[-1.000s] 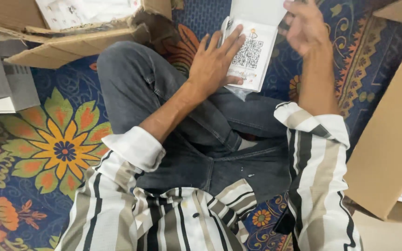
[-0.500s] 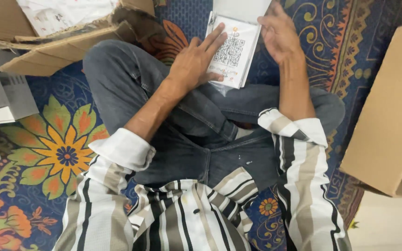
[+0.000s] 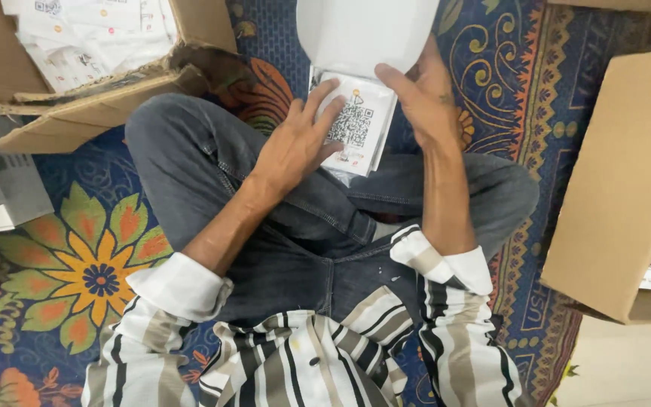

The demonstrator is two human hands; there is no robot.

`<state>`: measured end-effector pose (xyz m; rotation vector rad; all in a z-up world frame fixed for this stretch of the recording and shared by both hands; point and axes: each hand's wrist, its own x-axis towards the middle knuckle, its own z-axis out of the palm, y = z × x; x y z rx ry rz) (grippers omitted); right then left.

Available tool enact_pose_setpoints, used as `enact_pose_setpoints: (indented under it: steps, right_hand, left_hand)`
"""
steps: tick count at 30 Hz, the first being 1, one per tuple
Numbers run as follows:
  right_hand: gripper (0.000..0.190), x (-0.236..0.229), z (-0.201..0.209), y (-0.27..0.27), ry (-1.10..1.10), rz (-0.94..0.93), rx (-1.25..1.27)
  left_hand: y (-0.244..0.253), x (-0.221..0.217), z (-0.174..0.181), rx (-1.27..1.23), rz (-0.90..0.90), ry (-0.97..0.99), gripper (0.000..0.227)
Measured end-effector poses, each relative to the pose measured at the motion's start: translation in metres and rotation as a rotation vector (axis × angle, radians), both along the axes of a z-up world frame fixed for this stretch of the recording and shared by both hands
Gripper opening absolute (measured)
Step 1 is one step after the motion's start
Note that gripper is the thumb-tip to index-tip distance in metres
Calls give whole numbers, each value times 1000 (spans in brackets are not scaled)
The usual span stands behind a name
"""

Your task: Unboxing electronic devices and sorting product boxes and labels.

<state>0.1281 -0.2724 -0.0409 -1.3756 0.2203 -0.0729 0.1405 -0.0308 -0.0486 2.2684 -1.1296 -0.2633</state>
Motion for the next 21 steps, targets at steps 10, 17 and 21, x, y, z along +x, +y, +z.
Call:
enact_pose_setpoints:
  steps: [10,17,21]
  right_hand:
    - [54,-4,-64,-73,85,172,155]
    - [63,-10,-22,-95,434,286,-395]
    - [68,-21,-9,-58,202,325,-633]
  left_hand:
    - [-10,8,-33,11,101,43,81]
    - [-18,11,-38,106,125,-102,82]
    - [-22,16,-41,33,137,-104,77]
